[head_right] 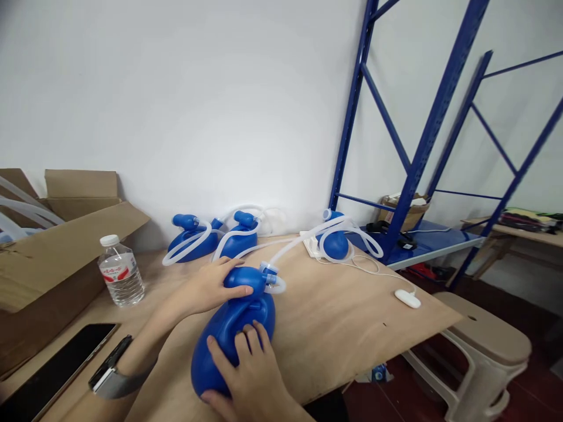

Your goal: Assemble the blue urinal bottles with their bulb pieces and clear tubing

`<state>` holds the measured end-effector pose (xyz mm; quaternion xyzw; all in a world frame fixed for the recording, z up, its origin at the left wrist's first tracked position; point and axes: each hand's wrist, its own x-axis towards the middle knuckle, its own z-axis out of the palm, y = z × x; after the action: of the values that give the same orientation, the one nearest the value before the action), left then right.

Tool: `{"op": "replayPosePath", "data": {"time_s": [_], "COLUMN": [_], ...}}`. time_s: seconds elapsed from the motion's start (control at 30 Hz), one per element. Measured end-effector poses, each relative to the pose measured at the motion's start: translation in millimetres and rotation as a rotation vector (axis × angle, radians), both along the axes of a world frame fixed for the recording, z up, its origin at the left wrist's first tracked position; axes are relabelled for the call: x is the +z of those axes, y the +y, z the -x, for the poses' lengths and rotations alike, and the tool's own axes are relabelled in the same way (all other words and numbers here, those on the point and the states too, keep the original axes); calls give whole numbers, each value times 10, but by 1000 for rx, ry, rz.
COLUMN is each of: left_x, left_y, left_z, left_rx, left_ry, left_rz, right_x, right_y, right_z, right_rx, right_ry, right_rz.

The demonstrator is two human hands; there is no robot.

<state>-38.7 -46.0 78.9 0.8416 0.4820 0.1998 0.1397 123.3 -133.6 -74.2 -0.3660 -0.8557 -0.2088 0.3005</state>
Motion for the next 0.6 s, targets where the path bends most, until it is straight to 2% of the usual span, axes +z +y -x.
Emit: {"op": "replayPosePath", "data": {"time_s": [0.07, 0.17, 0.27, 0.33, 0.4, 0.5, 0.57, 0.6], "left_x": [32, 18, -104, -205, -277, -269, -181, -122], "left_y": [-18, 23, 129, 188, 222, 258, 295, 321], "left_z": [27, 108, 228, 314, 386, 439, 427, 410], "left_rx": [-43, -58, -85, -123, -143, -109, -80, -75], "left_ry": [4, -16, -53, -120, -202, -227, -125, -52], "left_rz": [29, -1, -52, -35, 5, 30, 20, 17], "right_x": [3, 118, 280, 389, 534, 896, 1210, 1364], "right_y": [-54, -46, 61, 171, 290, 477, 646, 754], "right_z": [12, -62, -205, -302, -381, -448, -452, -440], "right_rx": [32, 45, -50, -101, -93, -66, -46, -38], "right_ry": [44, 85, 168, 267, 370, 426, 288, 199], "right_rz": [52, 262, 525, 610, 562, 335, 252, 268]}}
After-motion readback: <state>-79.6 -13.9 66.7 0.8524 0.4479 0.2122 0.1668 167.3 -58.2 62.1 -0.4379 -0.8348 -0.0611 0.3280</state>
